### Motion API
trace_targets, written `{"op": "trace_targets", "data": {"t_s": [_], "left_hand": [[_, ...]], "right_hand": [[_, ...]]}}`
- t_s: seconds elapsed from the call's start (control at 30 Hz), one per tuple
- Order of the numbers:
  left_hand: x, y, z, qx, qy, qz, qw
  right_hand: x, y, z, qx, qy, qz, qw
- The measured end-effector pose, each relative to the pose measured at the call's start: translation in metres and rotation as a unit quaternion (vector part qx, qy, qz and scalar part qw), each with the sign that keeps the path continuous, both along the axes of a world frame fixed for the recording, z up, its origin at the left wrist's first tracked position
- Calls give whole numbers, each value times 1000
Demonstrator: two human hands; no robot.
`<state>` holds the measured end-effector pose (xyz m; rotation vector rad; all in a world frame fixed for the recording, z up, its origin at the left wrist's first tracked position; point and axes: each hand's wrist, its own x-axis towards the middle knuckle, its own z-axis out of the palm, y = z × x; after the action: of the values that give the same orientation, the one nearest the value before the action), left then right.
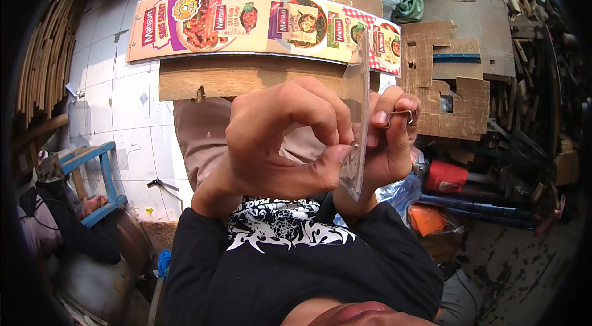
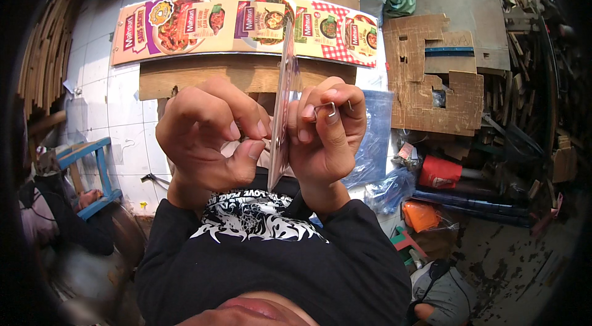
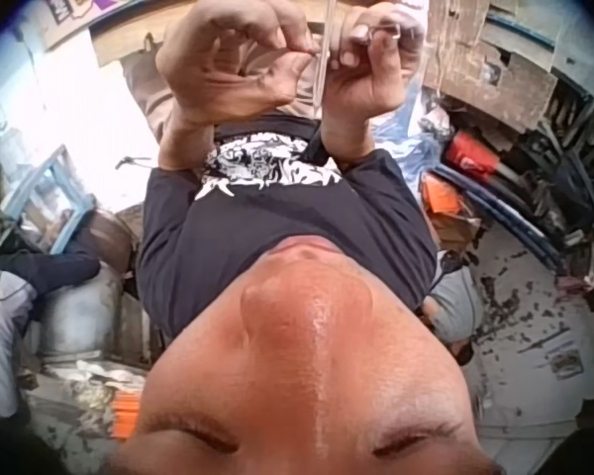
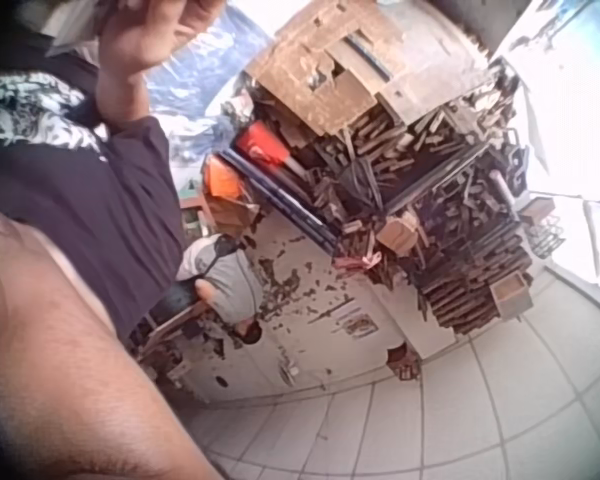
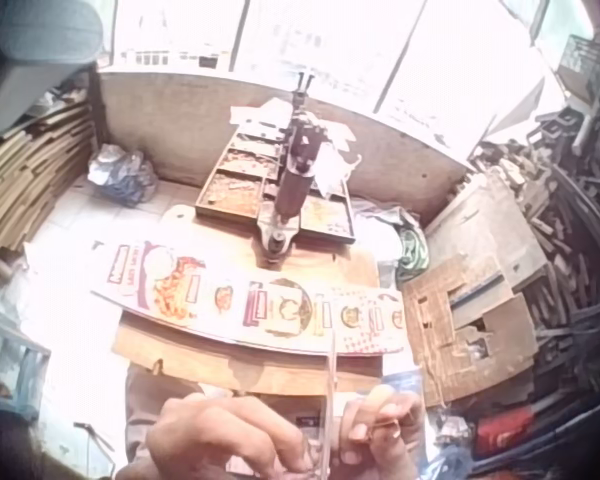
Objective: The person assembles printed display strips by inserting metal pins into pre-punched holes, attaching eyelets using a press machine, and unfolding the finished strips by hand.
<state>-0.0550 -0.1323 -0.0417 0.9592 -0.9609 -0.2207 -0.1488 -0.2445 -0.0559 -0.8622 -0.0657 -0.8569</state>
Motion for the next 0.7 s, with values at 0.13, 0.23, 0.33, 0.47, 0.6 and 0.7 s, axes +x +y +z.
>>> {"op": "trace_targets", "data": {"t_s": [0.13, 0.23, 0.33, 0.47, 0.6, 0.7], "left_hand": [[1, 0, 2, -1, -23, 9, 1000], [4, 0, 3, -4, -43, 23, 999], [4, -1, 4, -7, -56, 32, 998], [4, -3, 4, -8, -61, 47, 997], [6, -4, 3, -13, -87, 57, 994], [6, -4, 1, -18, -97, 58, 993]], "right_hand": [[0, 0, 0, -6, 1, 2, 1000], [1, 1, -1, 0, -1, 5, 1000], [1, 1, -1, -6, 2, 2, 1000], [0, 2, -1, -10, 4, 2, 1000], [0, 3, -2, -8, 5, 4, 1000], [-1, 3, -1, -9, 6, 6, 1000]]}}
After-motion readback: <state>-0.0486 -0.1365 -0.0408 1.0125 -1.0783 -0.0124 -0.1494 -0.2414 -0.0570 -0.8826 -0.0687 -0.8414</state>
